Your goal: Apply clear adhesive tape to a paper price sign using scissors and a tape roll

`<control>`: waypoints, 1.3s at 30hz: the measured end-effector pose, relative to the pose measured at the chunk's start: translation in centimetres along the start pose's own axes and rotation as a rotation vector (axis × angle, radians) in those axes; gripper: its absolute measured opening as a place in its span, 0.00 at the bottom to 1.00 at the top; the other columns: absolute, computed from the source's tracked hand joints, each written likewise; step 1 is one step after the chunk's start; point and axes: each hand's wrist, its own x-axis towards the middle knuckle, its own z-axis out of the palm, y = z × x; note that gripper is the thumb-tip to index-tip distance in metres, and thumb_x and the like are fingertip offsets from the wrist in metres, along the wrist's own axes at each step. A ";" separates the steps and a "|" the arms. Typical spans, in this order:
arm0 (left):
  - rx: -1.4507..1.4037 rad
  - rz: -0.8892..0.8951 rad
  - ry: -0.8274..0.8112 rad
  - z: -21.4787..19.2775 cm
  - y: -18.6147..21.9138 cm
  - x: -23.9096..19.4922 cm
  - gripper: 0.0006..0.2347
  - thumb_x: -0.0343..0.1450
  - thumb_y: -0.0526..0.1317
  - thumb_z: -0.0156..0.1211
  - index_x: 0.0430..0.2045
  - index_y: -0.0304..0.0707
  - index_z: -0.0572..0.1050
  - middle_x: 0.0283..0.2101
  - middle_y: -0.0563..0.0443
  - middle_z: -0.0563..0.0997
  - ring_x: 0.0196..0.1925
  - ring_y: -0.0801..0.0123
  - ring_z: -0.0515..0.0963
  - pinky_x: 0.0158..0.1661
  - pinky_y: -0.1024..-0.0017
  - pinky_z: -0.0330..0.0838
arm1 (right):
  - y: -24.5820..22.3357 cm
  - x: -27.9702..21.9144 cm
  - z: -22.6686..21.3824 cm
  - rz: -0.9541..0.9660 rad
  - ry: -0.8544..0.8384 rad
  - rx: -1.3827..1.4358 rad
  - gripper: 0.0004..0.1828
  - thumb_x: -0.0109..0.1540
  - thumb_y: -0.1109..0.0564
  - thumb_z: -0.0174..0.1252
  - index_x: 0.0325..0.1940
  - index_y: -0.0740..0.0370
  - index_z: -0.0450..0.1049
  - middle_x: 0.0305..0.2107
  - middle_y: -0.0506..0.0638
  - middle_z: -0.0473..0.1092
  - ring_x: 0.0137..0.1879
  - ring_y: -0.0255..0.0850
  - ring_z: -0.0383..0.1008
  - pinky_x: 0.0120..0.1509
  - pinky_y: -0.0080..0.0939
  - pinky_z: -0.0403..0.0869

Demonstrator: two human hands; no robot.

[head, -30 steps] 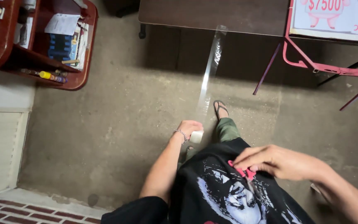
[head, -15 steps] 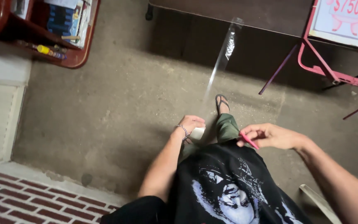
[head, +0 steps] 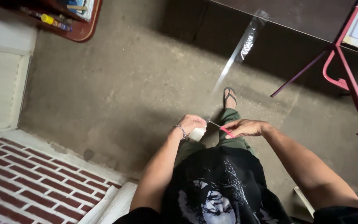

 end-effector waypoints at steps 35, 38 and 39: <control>-0.162 -0.121 -0.060 -0.8 -6.1 -2.6 0.16 0.59 0.43 0.77 0.37 0.38 0.85 0.38 0.40 0.87 0.42 0.52 0.87 0.46 0.60 0.82 | -1.9 3.8 5.9 0.047 -0.163 -0.534 0.31 0.52 0.38 0.76 0.58 0.39 0.81 0.38 0.40 0.78 0.44 0.31 0.77 0.54 0.34 0.78; -0.139 -0.101 -0.055 -0.9 -10.0 -3.3 0.13 0.61 0.47 0.76 0.35 0.48 0.87 0.44 0.41 0.86 0.50 0.51 0.84 0.52 0.59 0.77 | 1.0 5.4 4.7 -0.013 -0.012 0.042 0.36 0.54 0.55 0.78 0.64 0.62 0.75 0.47 0.53 0.74 0.49 0.39 0.78 0.59 0.37 0.79; -0.064 -0.084 -0.037 -0.9 -12.1 -2.6 0.13 0.61 0.49 0.75 0.36 0.52 0.87 0.45 0.46 0.86 0.52 0.54 0.83 0.54 0.61 0.76 | 2.4 6.8 3.3 -0.187 0.084 0.064 0.26 0.54 0.58 0.76 0.55 0.62 0.78 0.41 0.49 0.76 0.45 0.38 0.78 0.55 0.37 0.79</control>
